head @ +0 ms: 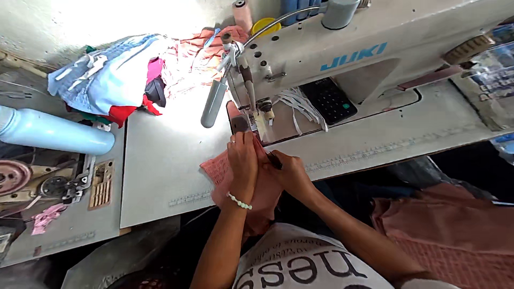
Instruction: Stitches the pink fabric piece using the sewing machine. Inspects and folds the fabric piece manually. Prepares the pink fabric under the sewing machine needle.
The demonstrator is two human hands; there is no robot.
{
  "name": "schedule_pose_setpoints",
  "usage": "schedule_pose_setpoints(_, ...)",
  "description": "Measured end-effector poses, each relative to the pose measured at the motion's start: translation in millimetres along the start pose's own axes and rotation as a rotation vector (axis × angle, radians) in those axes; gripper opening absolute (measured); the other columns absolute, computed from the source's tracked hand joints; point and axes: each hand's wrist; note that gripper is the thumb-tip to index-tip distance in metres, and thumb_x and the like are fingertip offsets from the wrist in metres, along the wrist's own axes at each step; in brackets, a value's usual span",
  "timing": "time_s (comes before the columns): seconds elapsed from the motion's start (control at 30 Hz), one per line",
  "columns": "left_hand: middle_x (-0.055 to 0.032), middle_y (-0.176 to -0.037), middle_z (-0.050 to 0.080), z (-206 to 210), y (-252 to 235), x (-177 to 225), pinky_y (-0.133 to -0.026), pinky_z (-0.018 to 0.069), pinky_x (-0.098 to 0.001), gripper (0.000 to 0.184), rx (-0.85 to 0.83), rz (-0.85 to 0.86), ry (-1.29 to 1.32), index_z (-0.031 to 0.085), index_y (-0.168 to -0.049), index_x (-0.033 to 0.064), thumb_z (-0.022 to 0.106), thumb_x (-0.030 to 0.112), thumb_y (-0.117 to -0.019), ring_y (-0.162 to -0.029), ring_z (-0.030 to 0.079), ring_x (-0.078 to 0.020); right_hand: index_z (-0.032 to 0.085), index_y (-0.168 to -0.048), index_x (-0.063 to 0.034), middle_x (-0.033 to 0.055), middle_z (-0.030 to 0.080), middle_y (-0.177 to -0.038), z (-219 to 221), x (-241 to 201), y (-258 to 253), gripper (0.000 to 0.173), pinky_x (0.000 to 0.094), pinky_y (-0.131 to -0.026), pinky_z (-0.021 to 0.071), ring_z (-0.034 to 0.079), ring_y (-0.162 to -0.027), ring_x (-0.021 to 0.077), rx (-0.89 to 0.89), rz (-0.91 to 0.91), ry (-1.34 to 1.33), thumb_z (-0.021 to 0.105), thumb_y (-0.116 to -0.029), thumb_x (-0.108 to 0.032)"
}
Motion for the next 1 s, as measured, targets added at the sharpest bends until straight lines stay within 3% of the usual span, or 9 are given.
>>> schedule_pose_setpoints(0.13,-0.0229,-0.128,0.067,-0.5,26.4,-5.8,-0.097,0.0518,-0.0553,0.033,-0.063,0.087,0.049,0.068,-0.126,-0.0039,0.056,-0.003,-0.0953,-0.119,0.064,-0.0422,0.070,-0.096,0.0039,0.0129,0.065,-0.072,1.3,-0.4,3.4,0.020,0.0338,-0.062,0.0503,0.063,-0.064,0.0192,0.028,-0.034,0.031,0.063,-0.0952,-0.015)
schedule_pose_setpoints(0.3,-0.0184,-0.133,0.067,4.0,13.7,-29.1,-0.100,0.0511,-0.0514,0.032,-0.061,0.282,0.116,0.069,-0.126,-0.0019,0.055,0.003,-0.0980,-0.122,0.064,-0.0382,0.072,-0.101,0.0023,0.0108,0.068,-0.074,1.3,2.0,8.4,0.022,0.0305,-0.060,0.0524,0.064,-0.062,0.0158,-0.008,-0.106,-0.014,0.059,-0.0977,-0.014)
schedule_pose_setpoints(0.4,-0.0162,-0.129,0.069,8.8,-3.6,-41.2,-0.102,0.0507,-0.0484,0.032,-0.041,0.386,0.124,0.071,-0.125,0.0011,0.054,0.004,-0.0982,-0.120,0.064,-0.0352,0.074,-0.111,-0.0008,0.0105,0.076,-0.095,-22.2,15.5,3.5,0.023,0.0330,-0.072,0.0622,0.073,-0.078,0.0166,0.088,-0.207,0.035,0.055,-0.1021,-0.010)
schedule_pose_setpoints(0.5,-0.0147,-0.127,0.069,13.4,-11.0,-44.6,-0.102,0.0510,-0.0463,0.030,-0.019,0.402,0.133,0.072,-0.123,0.0032,0.053,0.006,-0.1003,-0.119,0.065,-0.0326,0.073,-0.113,0.0009,0.0154,0.074,-0.102,-72.9,38.7,-6.3,0.024,0.0400,-0.074,0.0613,0.073,-0.084,0.0234,0.347,-0.260,0.222,0.054,-0.1007,-0.005)
schedule_pose_setpoints(0.63,-0.0165,-0.127,0.069,16.9,-15.3,-40.2,-0.101,0.0504,-0.0491,0.031,-0.005,0.368,0.094,0.072,-0.125,0.0024,0.053,0.007,-0.1004,-0.119,0.064,-0.0355,0.067,-0.123,0.0064,0.0308,0.066,-0.118,-147.7,65.3,-9.9,0.031,0.0583,-0.089,0.0530,0.065,-0.107,0.0461,0.569,-0.135,0.489,0.050,-0.1069,-0.013)
schedule_pose_setpoints(0.73,-0.0178,-0.124,0.069,17.4,-18.4,-38.6,-0.099,0.0515,-0.0485,0.030,0.010,0.367,0.091,0.072,-0.123,0.0018,0.054,0.007,-0.0997,-0.116,0.065,-0.0365,0.064,-0.129,0.0059,0.0333,0.058,-0.136,-184.8,84.3,-15.4,0.035,0.0622,-0.106,0.0419,0.053,-0.128,0.0524,0.708,-0.098,0.618,0.046,-0.1084,-0.016)
schedule_pose_setpoints(0.87,-0.0178,-0.126,0.068,16.2,-16.5,-39.4,-0.099,0.0512,-0.0490,0.032,-0.007,0.365,0.105,0.072,-0.126,0.0066,0.055,0.007,-0.0989,-0.118,0.064,-0.0371,0.058,-0.139,0.0031,0.0330,0.049,-0.148,-202.4,104.8,-26.9,0.037,0.0633,-0.111,0.0372,0.044,-0.139,0.0543,0.780,-0.089,0.751,0.043,-0.1086,-0.013)
schedule_pose_setpoints(1.0,-0.0185,-0.127,0.067,14.7,-17.6,-40.0,-0.100,0.0501,-0.0502,0.033,-0.022,0.380,0.102,0.072,-0.126,0.0063,0.055,0.006,-0.0977,-0.119,0.063,-0.0380,0.054,-0.143,0.0029,0.0292,0.047,-0.153,-200.4,124.0,-31.6,0.040,0.0593,-0.118,0.0319,0.037,-0.147,0.0492,0.769,-0.053,0.796,0.039,-0.1081,-0.010)
Point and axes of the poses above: each hand's wrist, its own y-axis away from the middle knuckle, its own z-axis out of the palm, x = y × z
